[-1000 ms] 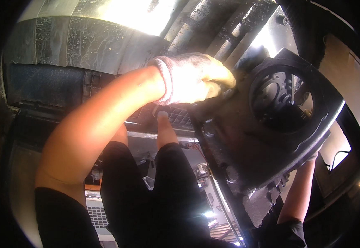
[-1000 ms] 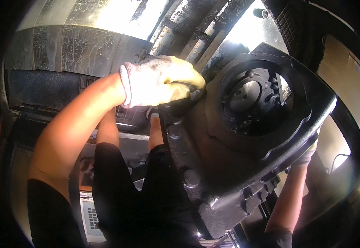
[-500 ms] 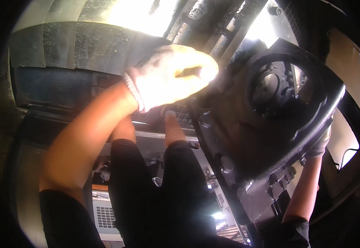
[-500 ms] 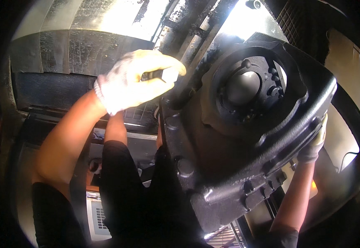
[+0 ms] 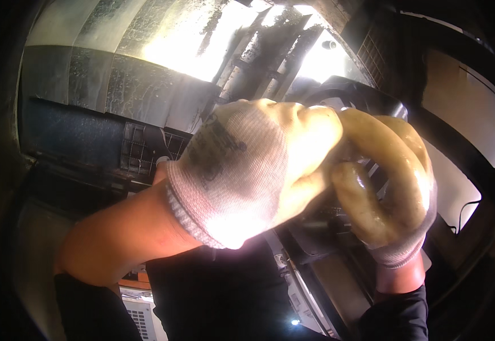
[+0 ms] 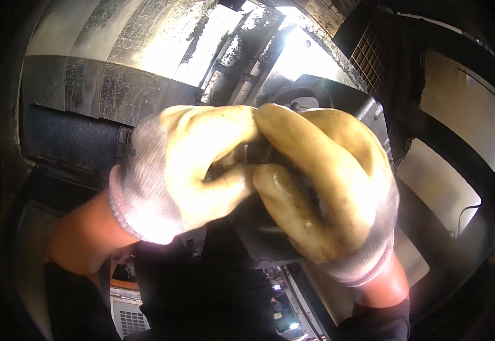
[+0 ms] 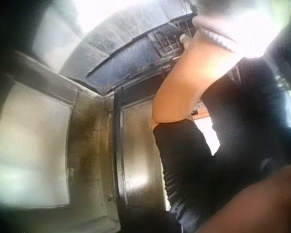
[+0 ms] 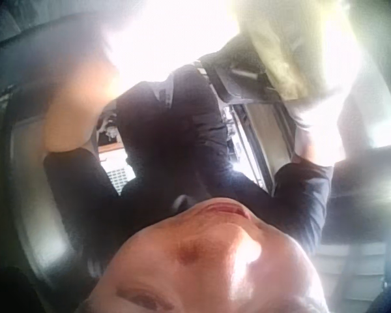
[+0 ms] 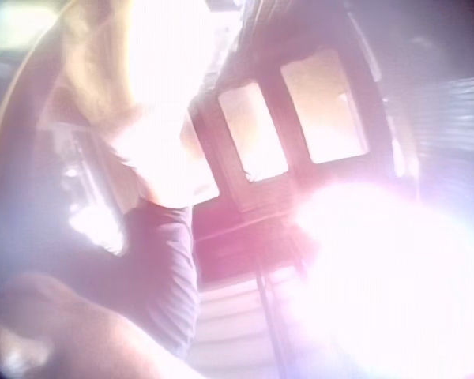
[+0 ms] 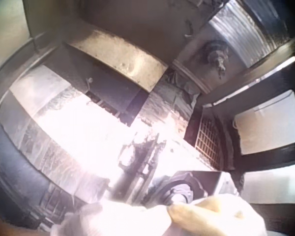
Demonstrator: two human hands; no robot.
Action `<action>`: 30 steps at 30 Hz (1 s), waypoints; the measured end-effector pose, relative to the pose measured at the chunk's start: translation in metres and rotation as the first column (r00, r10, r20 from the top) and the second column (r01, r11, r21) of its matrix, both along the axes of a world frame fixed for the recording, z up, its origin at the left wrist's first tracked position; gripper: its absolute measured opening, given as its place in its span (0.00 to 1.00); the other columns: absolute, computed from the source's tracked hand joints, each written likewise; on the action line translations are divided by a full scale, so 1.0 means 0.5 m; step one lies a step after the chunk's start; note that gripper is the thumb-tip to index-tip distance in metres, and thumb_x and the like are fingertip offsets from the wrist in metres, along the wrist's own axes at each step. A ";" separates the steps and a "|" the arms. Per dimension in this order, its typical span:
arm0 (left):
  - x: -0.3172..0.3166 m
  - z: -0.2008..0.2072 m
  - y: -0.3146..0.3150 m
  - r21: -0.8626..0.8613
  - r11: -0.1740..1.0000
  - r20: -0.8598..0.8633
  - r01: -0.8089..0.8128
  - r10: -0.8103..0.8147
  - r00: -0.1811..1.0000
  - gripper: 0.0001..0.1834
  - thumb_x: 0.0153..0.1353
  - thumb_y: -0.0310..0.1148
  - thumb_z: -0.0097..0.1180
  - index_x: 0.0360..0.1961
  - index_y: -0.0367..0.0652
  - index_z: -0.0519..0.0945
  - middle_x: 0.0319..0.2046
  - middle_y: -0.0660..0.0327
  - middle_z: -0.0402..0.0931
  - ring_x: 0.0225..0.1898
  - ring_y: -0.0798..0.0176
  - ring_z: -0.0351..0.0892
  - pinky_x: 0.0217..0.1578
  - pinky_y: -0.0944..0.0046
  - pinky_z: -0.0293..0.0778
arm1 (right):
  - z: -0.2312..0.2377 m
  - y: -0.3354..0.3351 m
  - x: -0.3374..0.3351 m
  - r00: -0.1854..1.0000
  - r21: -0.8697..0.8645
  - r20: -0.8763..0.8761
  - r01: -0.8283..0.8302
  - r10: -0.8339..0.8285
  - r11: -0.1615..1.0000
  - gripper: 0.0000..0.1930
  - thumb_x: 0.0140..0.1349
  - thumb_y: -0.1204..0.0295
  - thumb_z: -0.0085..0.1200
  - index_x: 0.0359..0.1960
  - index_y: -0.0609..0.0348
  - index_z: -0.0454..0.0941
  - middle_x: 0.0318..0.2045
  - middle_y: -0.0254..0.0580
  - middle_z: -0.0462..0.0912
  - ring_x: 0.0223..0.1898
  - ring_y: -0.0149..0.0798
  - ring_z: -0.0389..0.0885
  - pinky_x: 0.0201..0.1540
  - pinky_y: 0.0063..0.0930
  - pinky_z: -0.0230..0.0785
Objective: The person uses a bore gauge to measure the internal cylinders of a metal engine block. They then pick up the engine block and place it onto a machine fixture, securing it by hand.
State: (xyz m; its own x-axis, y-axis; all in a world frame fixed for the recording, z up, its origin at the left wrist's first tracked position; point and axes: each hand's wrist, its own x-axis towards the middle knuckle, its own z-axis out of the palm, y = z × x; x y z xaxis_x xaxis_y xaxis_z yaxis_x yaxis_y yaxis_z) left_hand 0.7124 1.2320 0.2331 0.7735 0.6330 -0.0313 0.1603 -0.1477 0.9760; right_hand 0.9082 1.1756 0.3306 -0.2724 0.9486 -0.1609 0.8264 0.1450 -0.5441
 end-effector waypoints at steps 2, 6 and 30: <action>-0.001 0.000 -0.011 0.032 0.997 0.021 -0.064 0.063 0.998 0.19 0.54 0.31 0.66 0.48 0.37 0.83 0.37 0.50 0.87 0.36 0.44 0.88 0.39 0.52 0.84 | 0.000 -0.009 -0.015 0.997 0.021 0.008 0.082 -0.082 0.996 0.20 0.57 0.75 0.65 0.53 0.69 0.83 0.45 0.52 0.88 0.43 0.46 0.87 0.49 0.37 0.78; -0.003 -0.006 -0.007 0.125 0.989 0.020 -0.078 0.076 0.997 0.23 0.51 0.28 0.65 0.50 0.35 0.84 0.42 0.46 0.87 0.40 0.41 0.89 0.43 0.52 0.85 | -0.003 -0.004 -0.033 0.990 0.098 0.140 0.004 -0.018 0.995 0.18 0.56 0.78 0.64 0.50 0.68 0.84 0.43 0.49 0.90 0.41 0.45 0.87 0.49 0.36 0.79; 0.045 -0.398 -0.108 0.080 0.967 0.066 0.241 -0.246 0.967 0.20 0.62 0.36 0.63 0.55 0.44 0.84 0.42 0.54 0.82 0.49 0.46 0.80 0.53 0.49 0.75 | -0.130 -0.280 0.505 -0.111 -0.556 -0.217 0.831 -0.970 0.029 0.32 0.78 0.44 0.50 0.65 0.60 0.79 0.54 0.44 0.87 0.53 0.42 0.86 0.60 0.41 0.79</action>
State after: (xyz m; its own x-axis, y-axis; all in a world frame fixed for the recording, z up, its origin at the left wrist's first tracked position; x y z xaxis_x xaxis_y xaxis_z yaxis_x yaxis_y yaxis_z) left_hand 0.7346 1.1781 0.0341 0.9030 0.4237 0.0707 0.0379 -0.2425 0.9694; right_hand 1.1606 1.0354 0.2656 0.7306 0.3306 -0.5974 -0.2685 -0.6654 -0.6965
